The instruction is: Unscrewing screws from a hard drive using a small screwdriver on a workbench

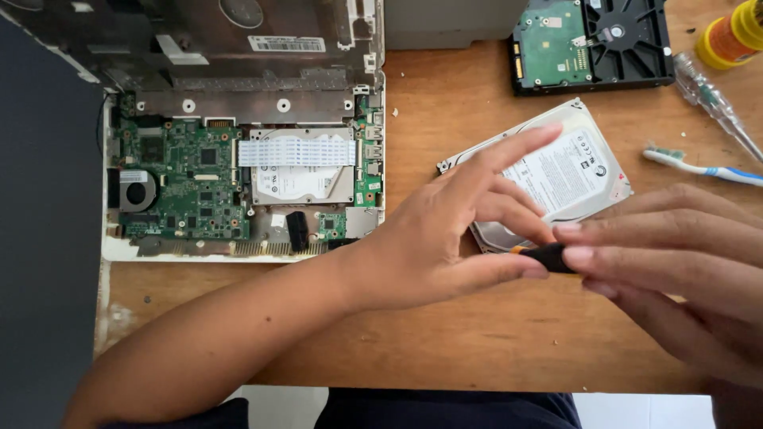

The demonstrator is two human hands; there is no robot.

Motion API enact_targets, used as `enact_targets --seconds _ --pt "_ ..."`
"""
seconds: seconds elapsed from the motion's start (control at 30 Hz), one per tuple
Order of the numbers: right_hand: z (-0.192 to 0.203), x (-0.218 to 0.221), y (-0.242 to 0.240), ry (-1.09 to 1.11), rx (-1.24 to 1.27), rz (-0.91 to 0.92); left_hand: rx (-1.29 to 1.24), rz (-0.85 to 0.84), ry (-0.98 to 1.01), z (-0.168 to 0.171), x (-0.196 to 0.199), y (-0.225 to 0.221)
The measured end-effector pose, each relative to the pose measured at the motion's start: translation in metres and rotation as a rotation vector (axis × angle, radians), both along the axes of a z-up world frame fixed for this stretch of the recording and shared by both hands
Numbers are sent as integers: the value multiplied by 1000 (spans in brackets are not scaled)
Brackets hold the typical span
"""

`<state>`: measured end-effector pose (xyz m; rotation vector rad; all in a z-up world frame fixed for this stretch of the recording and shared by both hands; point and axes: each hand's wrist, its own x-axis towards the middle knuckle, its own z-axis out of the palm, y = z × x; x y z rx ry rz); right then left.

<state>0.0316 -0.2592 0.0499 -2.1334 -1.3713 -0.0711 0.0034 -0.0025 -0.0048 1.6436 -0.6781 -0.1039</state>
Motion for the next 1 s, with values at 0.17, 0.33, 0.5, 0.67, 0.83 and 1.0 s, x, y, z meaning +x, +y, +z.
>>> enact_targets --seconds 0.17,0.33,0.5,0.67,0.83,1.0 --pt "-9 -17 5 -79 40 -165 66 43 -207 -17 -8 -6" --pt "-12 2 -10 -21 -10 -69 96 27 -120 -6 -2 -1" --pt "-11 -6 -6 37 53 -88 37 -44 41 0 -2 3" --pt "-11 -14 0 -104 48 -170 67 41 -102 -6 -7 -6" --pt "-8 0 -4 93 53 -16 80 -3 -30 -1 -4 -2" --pt "-5 -7 14 115 93 -29 28 -103 -53 -8 0 2"
